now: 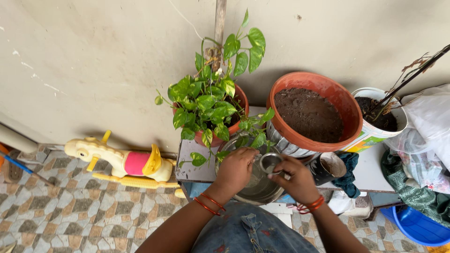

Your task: The person cares for plants by using a small metal cup to pour water into a bowl, washing a plant cutting in the bowl, and then pouring water onto the soil of potted plants.

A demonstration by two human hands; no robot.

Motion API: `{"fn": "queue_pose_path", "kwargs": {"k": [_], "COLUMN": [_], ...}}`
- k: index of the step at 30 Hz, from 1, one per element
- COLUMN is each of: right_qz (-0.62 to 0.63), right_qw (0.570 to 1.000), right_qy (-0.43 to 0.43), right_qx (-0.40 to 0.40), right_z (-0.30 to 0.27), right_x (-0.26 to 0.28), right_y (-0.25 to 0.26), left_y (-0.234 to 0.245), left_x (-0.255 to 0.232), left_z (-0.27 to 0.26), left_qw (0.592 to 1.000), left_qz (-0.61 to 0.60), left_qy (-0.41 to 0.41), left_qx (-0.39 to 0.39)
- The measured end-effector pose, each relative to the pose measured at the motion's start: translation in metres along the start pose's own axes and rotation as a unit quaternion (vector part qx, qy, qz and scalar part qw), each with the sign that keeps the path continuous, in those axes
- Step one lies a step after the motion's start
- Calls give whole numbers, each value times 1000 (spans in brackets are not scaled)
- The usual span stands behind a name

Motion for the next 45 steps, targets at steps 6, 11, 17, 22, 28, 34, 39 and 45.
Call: {"fn": "queue_pose_path", "kwargs": {"k": [6, 11, 17, 22, 28, 34, 39, 45], "right_qz": [97, -35, -50, -81, -110, -205, -260, -246], "right_qw": [981, 980, 987, 990, 983, 965, 943, 870], "right_qy": [143, 158, 129, 101, 131, 158, 205, 398], "right_qx": [-86, -115, -82, -56, -68, -34, -25, -154], "right_z": [56, 132, 214, 249, 260, 252, 256, 237], "right_x": [79, 125, 157, 170, 181, 180, 186, 198], "right_y": [58, 48, -9, -31, -23, -22, -30, -29], "left_y": [16, 28, 32, 31, 40, 36, 26, 17], "left_x": [-12, -18, -24, -15, -7, -7, -13, -20], "left_z": [30, 54, 48, 36, 31, 28, 24, 18], "left_qw": [1000, 994, 992, 996, 995, 995, 995, 992], "left_qz": [14, 78, 63, 68, 84, 91, 81, 83], "left_qy": [21, -51, -83, -54, -34, -38, -47, -90], "left_qx": [1, -51, -65, -36, -37, -31, -20, -31]}}
Point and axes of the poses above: each hand's wrist, its own z-axis towards the middle knuckle, its own y-axis out of the back of the hand, x = y × z, the point moved 6 cm from there along z, towards the middle knuckle, and after that the axes turned 13 degrees about -x, right-handed, at the moved point
